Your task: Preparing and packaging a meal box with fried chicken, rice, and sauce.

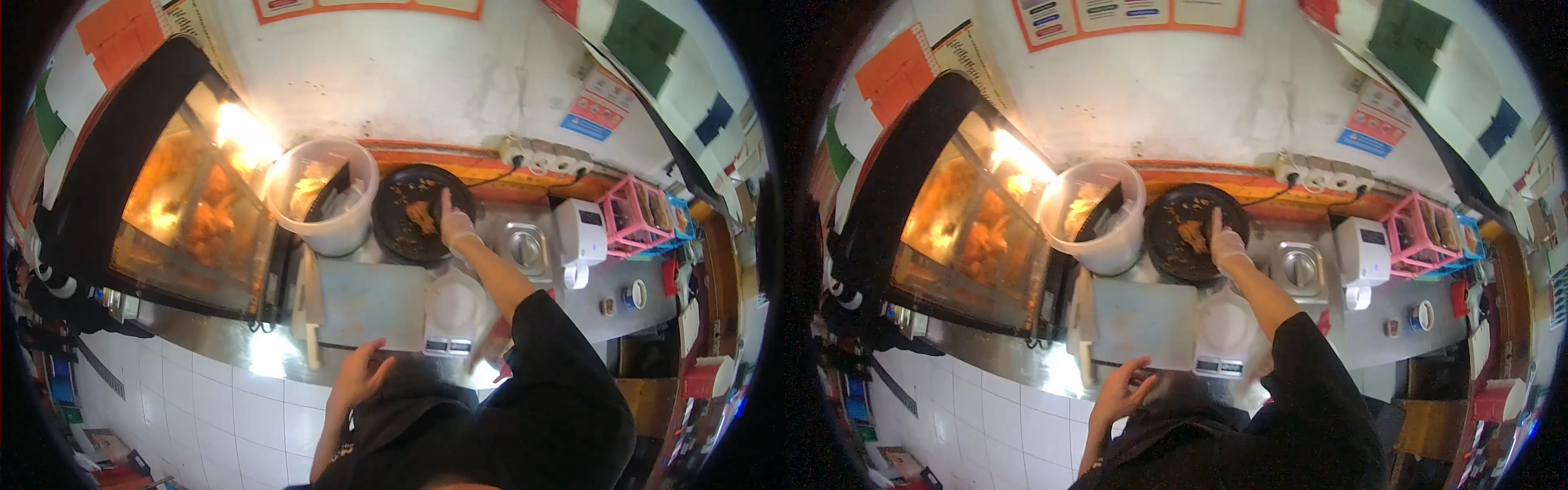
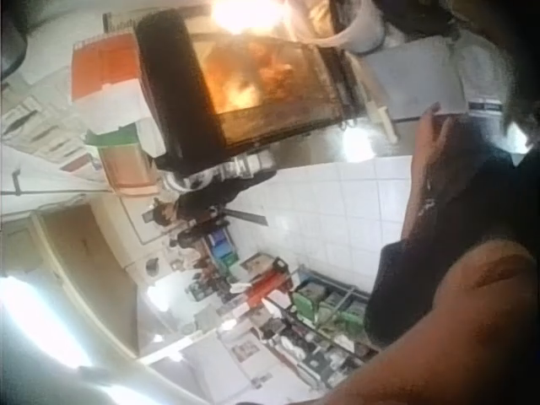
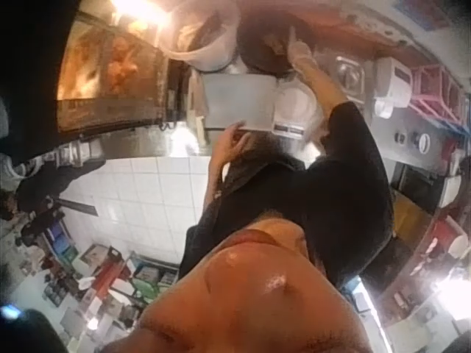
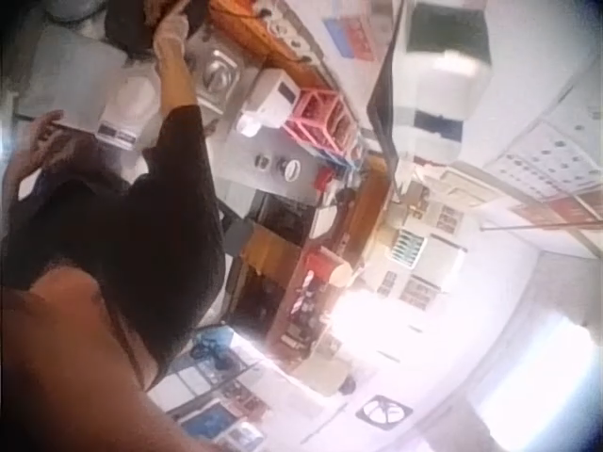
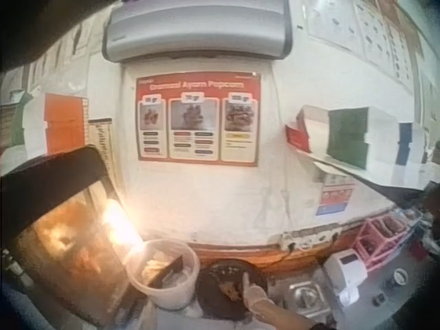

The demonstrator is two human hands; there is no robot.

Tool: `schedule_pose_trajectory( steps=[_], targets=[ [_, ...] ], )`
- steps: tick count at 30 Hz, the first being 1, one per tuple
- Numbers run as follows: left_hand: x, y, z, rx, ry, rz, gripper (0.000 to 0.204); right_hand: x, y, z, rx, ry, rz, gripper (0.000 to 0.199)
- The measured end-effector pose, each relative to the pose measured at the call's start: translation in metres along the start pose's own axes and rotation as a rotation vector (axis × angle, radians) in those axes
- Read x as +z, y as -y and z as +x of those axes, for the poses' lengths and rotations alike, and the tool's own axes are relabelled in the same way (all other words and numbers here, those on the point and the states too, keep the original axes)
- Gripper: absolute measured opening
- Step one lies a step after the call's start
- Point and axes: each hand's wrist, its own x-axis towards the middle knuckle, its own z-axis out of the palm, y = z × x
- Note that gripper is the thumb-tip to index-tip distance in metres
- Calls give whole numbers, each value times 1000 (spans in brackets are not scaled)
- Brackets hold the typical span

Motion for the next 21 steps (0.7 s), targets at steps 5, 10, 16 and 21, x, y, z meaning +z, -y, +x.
schedule_pose_trajectory(
  steps=[5, 10, 16, 21],
  targets=[
    [-57, 42, -18, -236, -265, -313, 33, -5, 5, 27, 110, 91, -114, 83],
    [-95, 72, -31, -413, -330, -265, 27, -104, 43, 8, 202, -122, 446, 57],
    [-100, 85, -1, -346, -225, -227, 29, -135, 109, -28, 84, -467, 681, 54],
    [-108, 73, 22, -257, -168, -220, 31, -17, 89, 14, 65, 50, 236, 61]
  ],
)
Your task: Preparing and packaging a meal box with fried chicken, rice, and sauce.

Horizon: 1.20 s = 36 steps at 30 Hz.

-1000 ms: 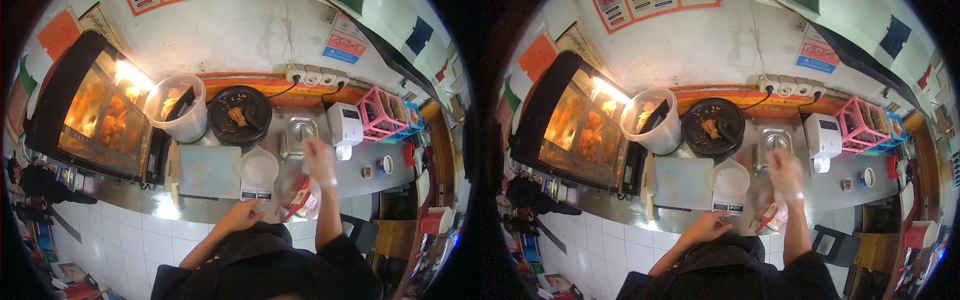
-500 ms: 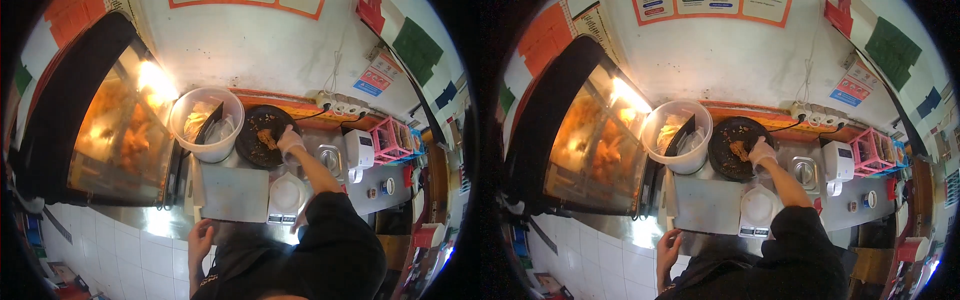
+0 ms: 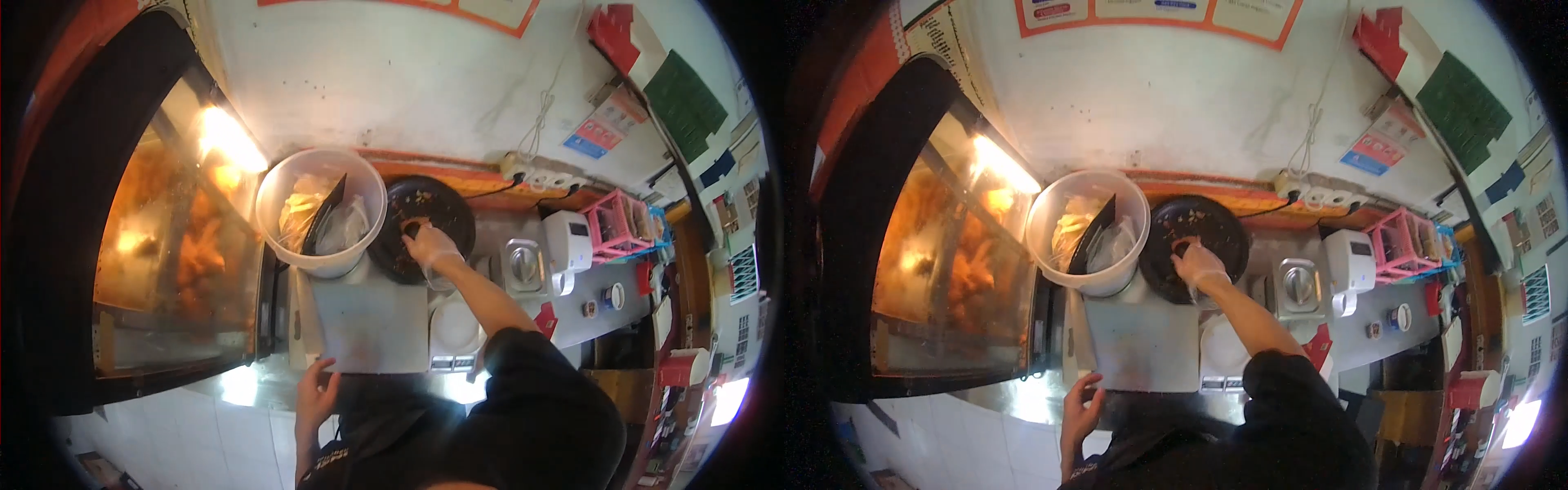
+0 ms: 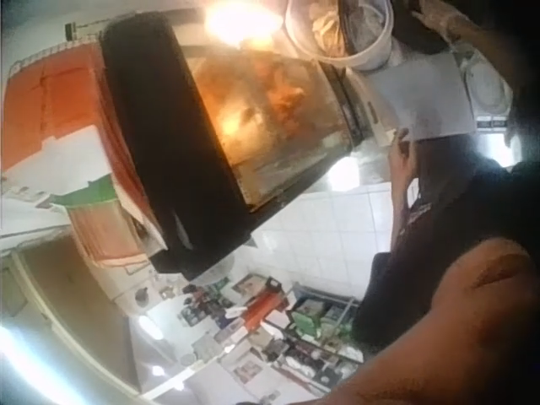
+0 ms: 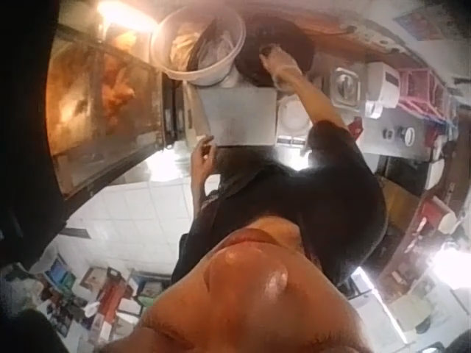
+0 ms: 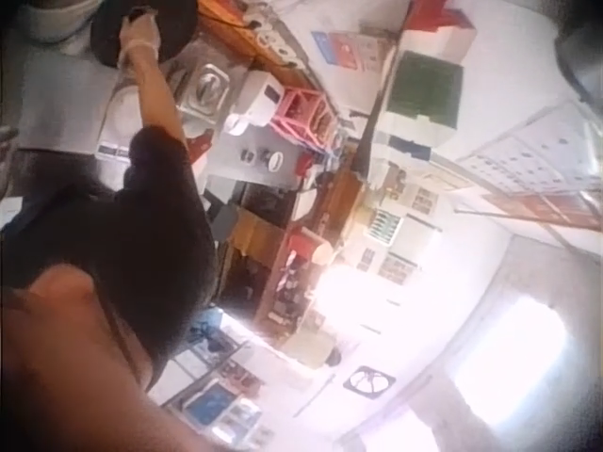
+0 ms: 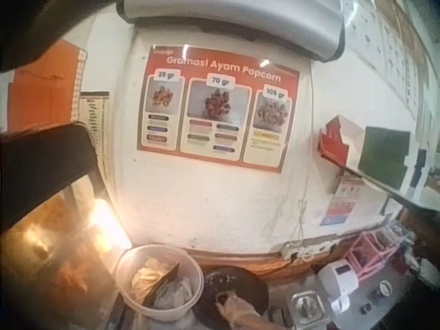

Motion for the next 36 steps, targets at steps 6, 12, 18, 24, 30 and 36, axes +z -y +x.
schedule_pose_trajectory(
  steps=[6, 12, 18, 24, 30, 36],
  targets=[
    [-10, 26, -38, -31, -21, -26, 34, -108, 68, -8, 130, -78, 110, 75],
    [-15, 34, -31, -53, -85, -18, 34, -12, -40, 28, 293, -57, -100, 74],
    [-4, 8, -26, 87, 53, -24, 34, -99, 2, 1, 184, -234, 99, 71],
    [-1, 8, -6, 30, 8, -16, 32, -16, -15, -32, 342, -33, -34, 75],
    [1, -18, -6, 116, 102, -20, 30, -85, 21, 5, 231, -167, 84, 74],
    [0, -26, 0, 76, 73, 24, 33, -38, 33, 16, 223, 45, -17, 77]
  ],
)
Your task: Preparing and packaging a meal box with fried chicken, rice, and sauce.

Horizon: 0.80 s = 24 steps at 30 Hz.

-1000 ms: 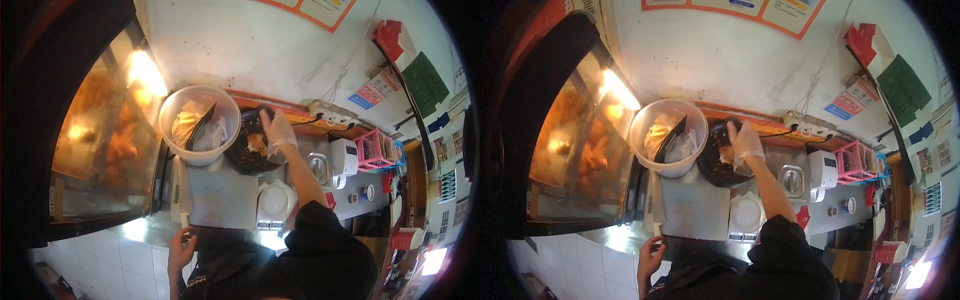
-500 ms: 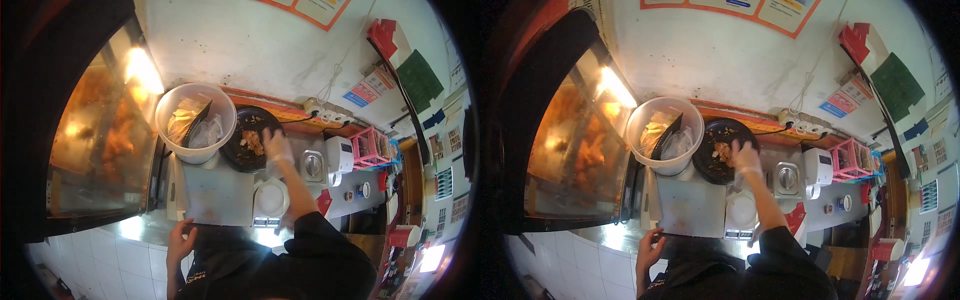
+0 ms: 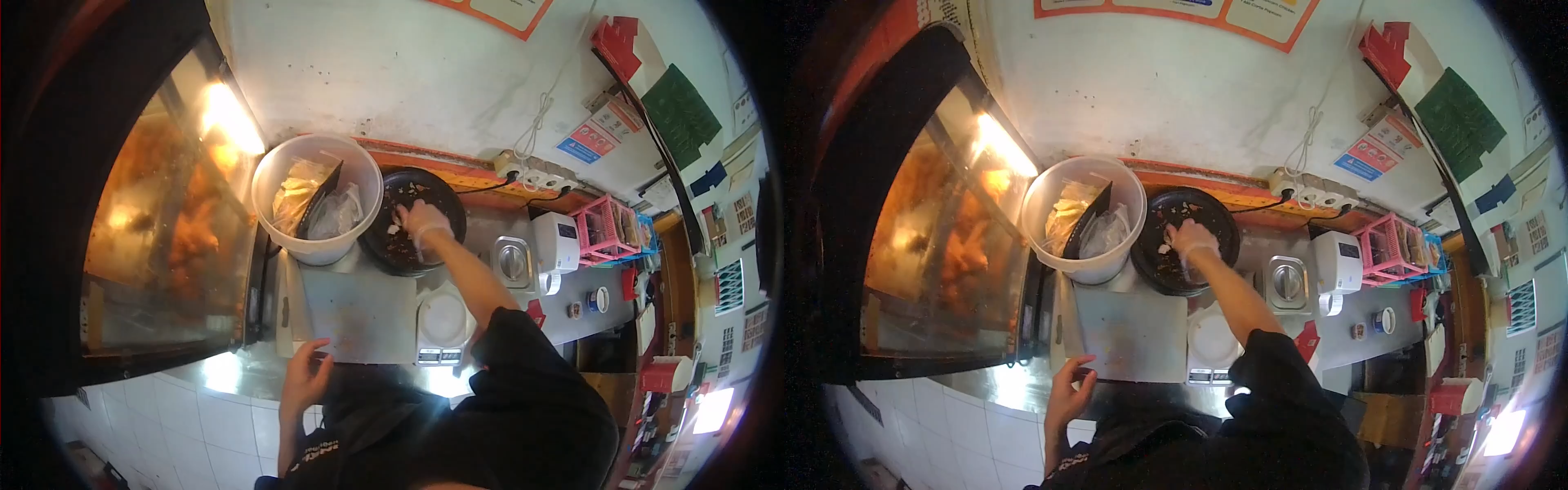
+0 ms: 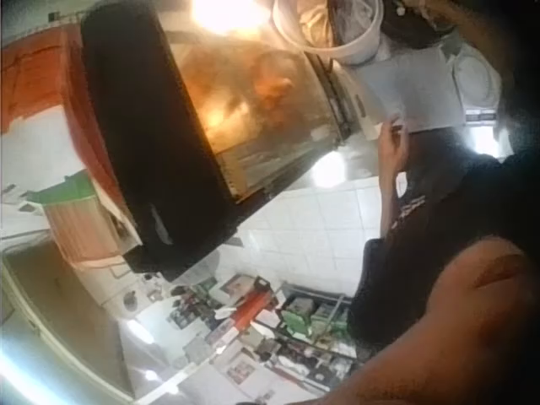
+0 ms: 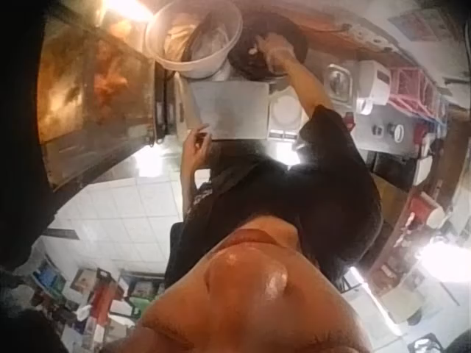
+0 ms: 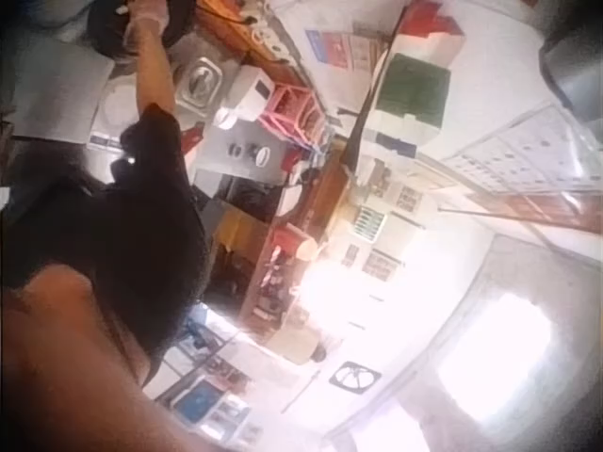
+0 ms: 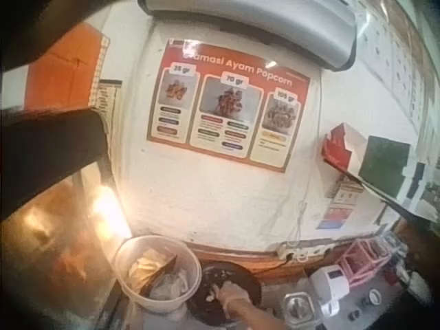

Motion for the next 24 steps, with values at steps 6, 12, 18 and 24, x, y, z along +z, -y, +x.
schedule_pose_trajectory(
  steps=[6, 12, 18, 24],
  targets=[
    [-6, 19, -9, 61, -16, -11, 32, -4, -83, 96, 42, 32, 199, 73],
    [-11, 37, -20, -78, -83, -99, 33, -21, -93, 77, -300, -142, -166, 47],
    [-8, 20, 3, -30, 1, -5, 32, -45, -39, 34, -1089, 238, -709, 106],
    [3, -3, 13, 94, 90, 39, 33, 1, -32, 63, -1213, 400, -1017, 140]
  ],
)
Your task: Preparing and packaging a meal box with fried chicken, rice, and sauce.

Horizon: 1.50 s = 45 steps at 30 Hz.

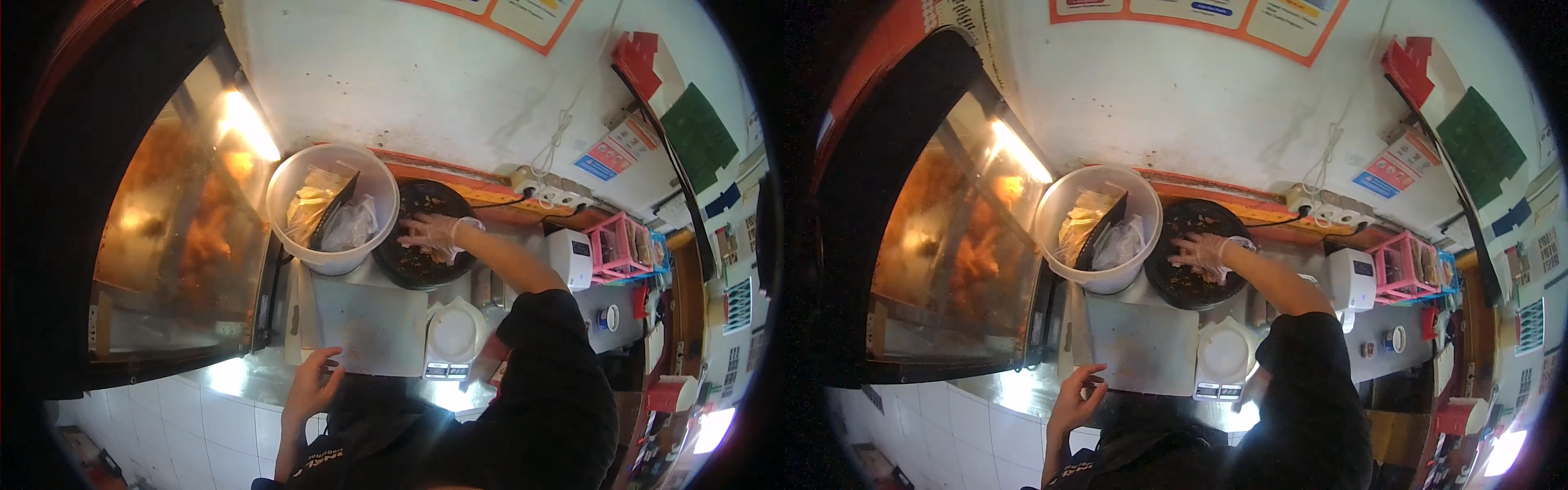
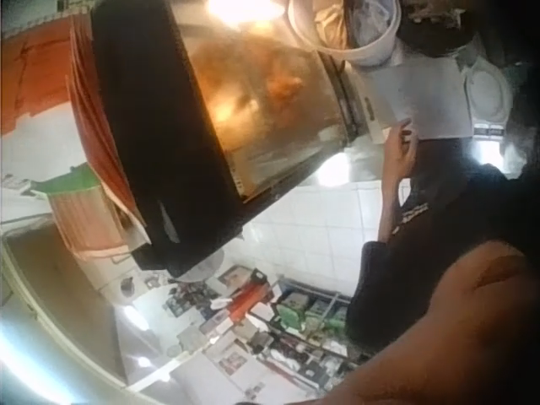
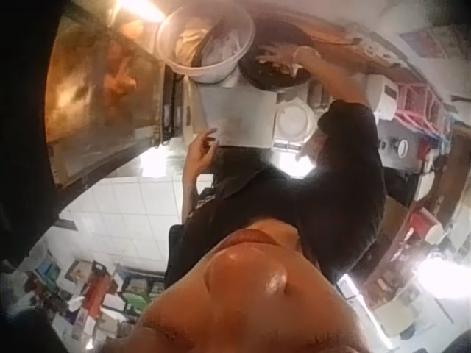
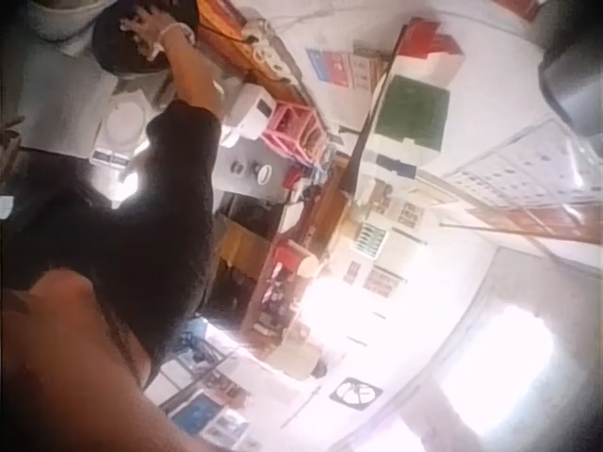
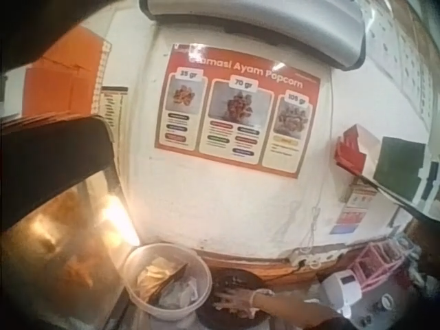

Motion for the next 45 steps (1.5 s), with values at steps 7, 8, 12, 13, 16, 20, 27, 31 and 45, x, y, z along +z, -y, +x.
schedule_pose_trajectory(
  steps=[7, 8, 12, 13, 16, 20, 27, 31, 45],
  targets=[
    [0, 15, -11, -66, -82, -44, 33, -9, 14, 13, 10, 4, 126, 76],
    [0, 16, -12, -72, -89, -60, 33, -8, 17, 13, 6, 6, 125, 76],
    [3, 18, -11, -62, -110, -68, 33, 14, 39, 14, 188, -244, 307, 52],
    [5, 20, -10, -42, -115, -60, 33, 21, 44, 18, 246, -365, 383, 45],
    [4, 10, -13, -33, -102, -50, 32, 27, 58, 21, 386, -574, 648, 40],
    [4, -2, -20, -17, -99, -38, 32, 17, 64, -8, 427, -822, 956, 41],
    [43, 1, -19, -54, 61, -5, 32, -27, 136, -175, 16, -1519, 1798, 49],
    [97, -25, -23, 46, 235, -21, 34, -27, 233, -299, 519, -1544, 1576, 61],
    [366, -121, -32, 431, 587, 104, 57, 246, 346, -327, 1602, -1053, 1029, 57]
  ],
)
